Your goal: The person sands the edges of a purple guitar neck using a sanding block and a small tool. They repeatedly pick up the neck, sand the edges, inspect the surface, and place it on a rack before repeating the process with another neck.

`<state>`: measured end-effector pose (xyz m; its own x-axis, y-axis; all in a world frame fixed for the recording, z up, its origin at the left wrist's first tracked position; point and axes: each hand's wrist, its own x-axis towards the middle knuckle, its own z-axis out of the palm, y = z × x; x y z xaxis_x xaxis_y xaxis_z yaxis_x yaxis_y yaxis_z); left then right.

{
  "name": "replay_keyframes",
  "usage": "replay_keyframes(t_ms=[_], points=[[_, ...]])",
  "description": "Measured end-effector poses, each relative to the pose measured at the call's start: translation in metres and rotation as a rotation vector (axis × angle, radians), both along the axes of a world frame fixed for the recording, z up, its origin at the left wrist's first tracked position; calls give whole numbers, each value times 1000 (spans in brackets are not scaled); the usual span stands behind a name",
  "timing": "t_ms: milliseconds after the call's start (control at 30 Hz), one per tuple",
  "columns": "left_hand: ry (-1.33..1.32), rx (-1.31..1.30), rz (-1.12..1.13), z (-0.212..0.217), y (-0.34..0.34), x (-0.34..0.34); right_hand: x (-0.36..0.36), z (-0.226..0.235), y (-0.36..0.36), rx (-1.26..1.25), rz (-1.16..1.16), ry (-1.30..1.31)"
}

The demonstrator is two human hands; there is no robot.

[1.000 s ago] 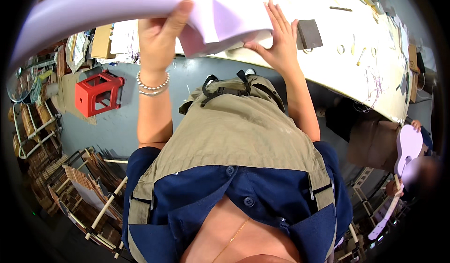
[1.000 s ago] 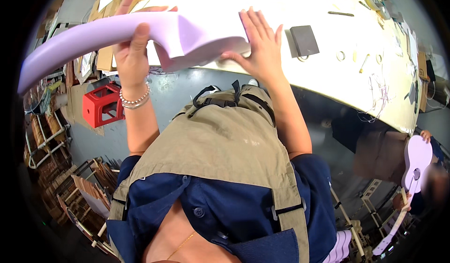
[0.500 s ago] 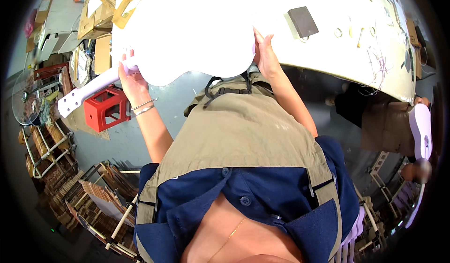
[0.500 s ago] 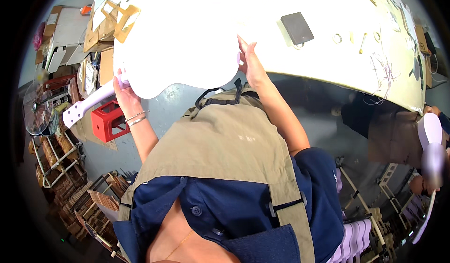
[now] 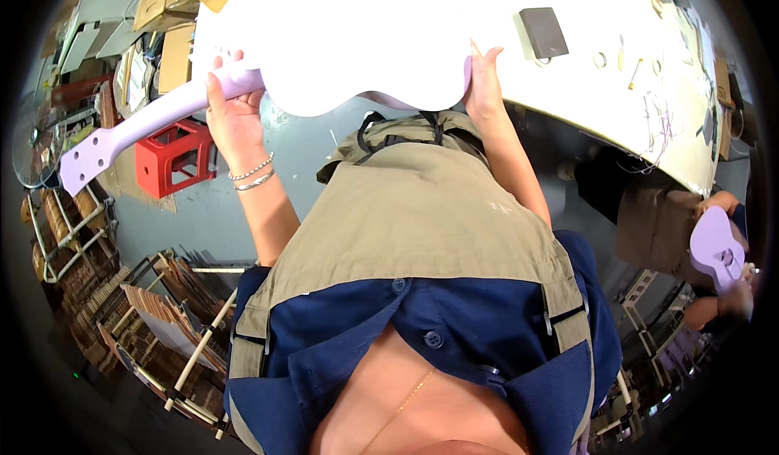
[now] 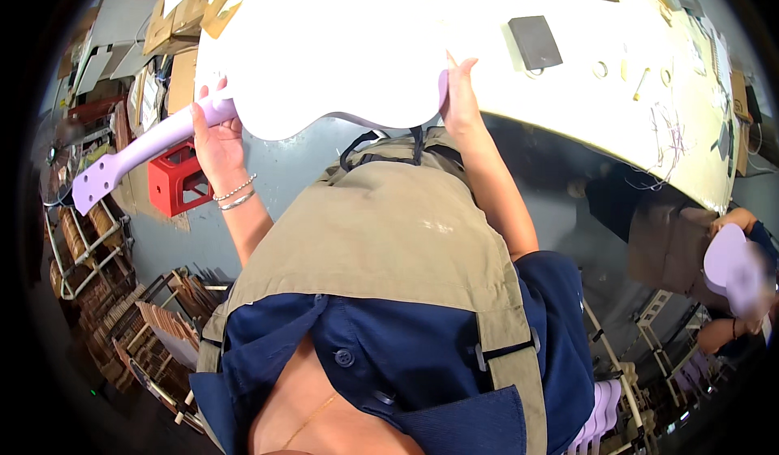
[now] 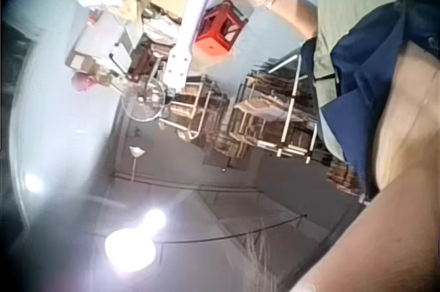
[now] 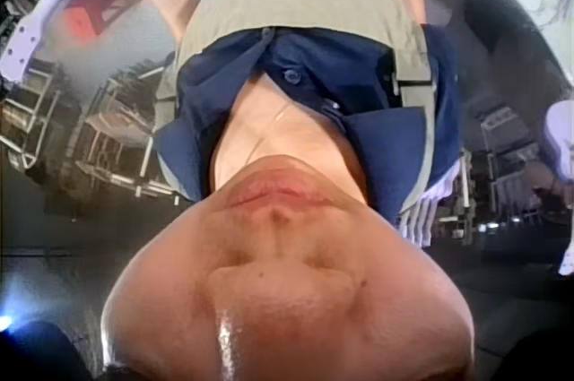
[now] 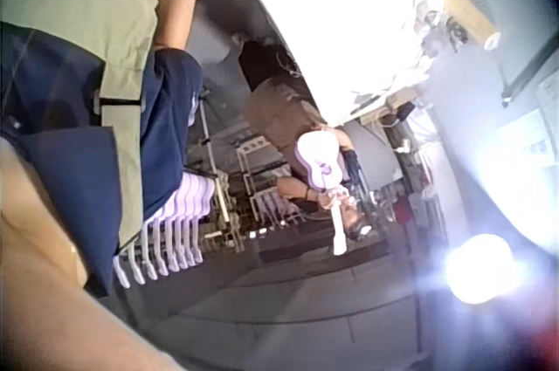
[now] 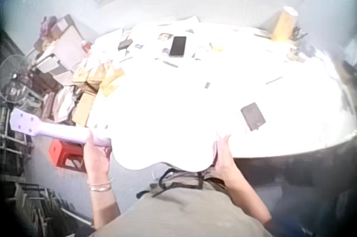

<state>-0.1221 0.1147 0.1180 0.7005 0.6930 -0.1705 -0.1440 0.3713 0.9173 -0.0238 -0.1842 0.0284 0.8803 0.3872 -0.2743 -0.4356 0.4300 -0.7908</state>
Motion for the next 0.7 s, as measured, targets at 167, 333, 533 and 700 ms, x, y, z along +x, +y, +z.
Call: replay_keyframes(t_ms=[167,333,533,700], points=[[-15,25,-40,17,-20,4,1,-9,-3,-33,-113,86],[-37,57,-57,29,-32,6,-2,-12,-7,-30,-168,117],[-249,-7,-161,21,-24,3,6,-55,-52,31,69,-123],[-442,62,-246,25,-28,10,11,-73,-75,-102,94,-159]])
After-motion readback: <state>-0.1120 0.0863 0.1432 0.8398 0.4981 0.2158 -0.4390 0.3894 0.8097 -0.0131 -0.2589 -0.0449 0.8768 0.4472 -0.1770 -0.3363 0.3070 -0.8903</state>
